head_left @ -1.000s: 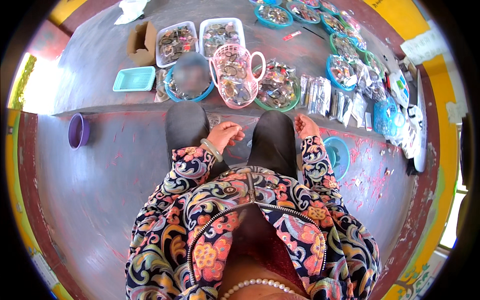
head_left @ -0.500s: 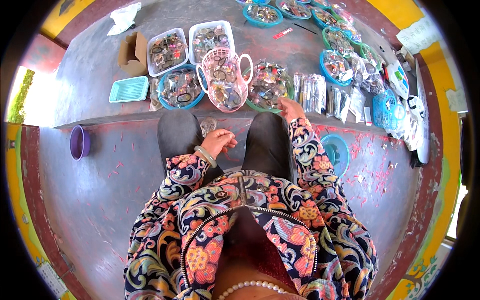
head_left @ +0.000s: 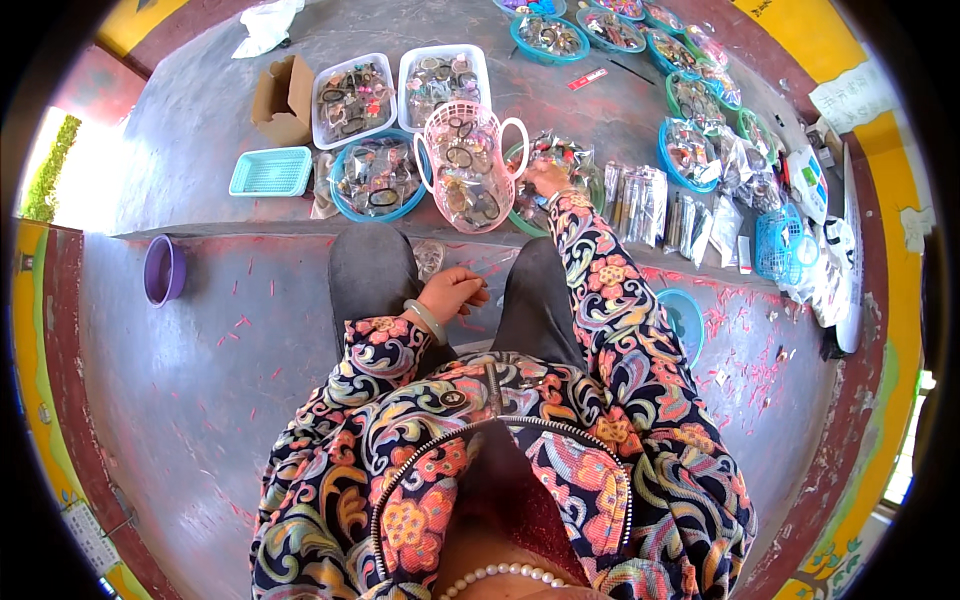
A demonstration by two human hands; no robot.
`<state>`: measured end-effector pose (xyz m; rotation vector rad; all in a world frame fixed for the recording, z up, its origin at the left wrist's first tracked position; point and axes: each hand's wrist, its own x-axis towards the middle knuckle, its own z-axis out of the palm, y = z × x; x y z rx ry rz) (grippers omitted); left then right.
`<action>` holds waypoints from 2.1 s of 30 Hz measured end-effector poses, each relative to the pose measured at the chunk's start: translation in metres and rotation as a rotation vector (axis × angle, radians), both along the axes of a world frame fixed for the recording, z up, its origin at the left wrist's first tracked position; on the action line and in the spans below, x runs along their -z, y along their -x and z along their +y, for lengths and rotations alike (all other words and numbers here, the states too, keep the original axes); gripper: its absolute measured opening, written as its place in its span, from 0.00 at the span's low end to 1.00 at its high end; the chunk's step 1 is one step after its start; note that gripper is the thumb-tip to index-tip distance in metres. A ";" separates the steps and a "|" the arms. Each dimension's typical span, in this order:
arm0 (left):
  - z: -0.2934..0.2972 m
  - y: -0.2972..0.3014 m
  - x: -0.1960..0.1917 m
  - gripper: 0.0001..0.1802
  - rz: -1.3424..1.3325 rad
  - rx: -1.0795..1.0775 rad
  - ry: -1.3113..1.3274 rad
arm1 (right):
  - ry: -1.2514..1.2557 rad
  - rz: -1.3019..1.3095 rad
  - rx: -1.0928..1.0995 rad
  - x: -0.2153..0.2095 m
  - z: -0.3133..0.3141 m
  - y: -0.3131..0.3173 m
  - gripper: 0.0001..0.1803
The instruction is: The person sits on the floor and repeatedly picks up small trinkets from a pink basket, places them into small clear plastic bags, and seals the bags. The person then places the packaged items into a green basket on the floor.
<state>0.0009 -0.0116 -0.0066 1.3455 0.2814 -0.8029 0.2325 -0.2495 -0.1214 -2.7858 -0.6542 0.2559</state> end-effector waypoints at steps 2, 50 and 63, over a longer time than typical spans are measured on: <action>0.002 0.001 0.000 0.10 -0.001 -0.008 -0.006 | 0.054 -0.004 -0.064 0.001 -0.005 0.004 0.14; 0.014 0.001 -0.003 0.14 -0.144 -0.115 0.230 | -1.371 0.882 0.559 -0.123 0.059 0.228 0.05; 0.011 0.001 0.016 0.06 -0.078 -0.265 0.424 | -1.366 0.952 0.622 -0.125 0.064 0.231 0.04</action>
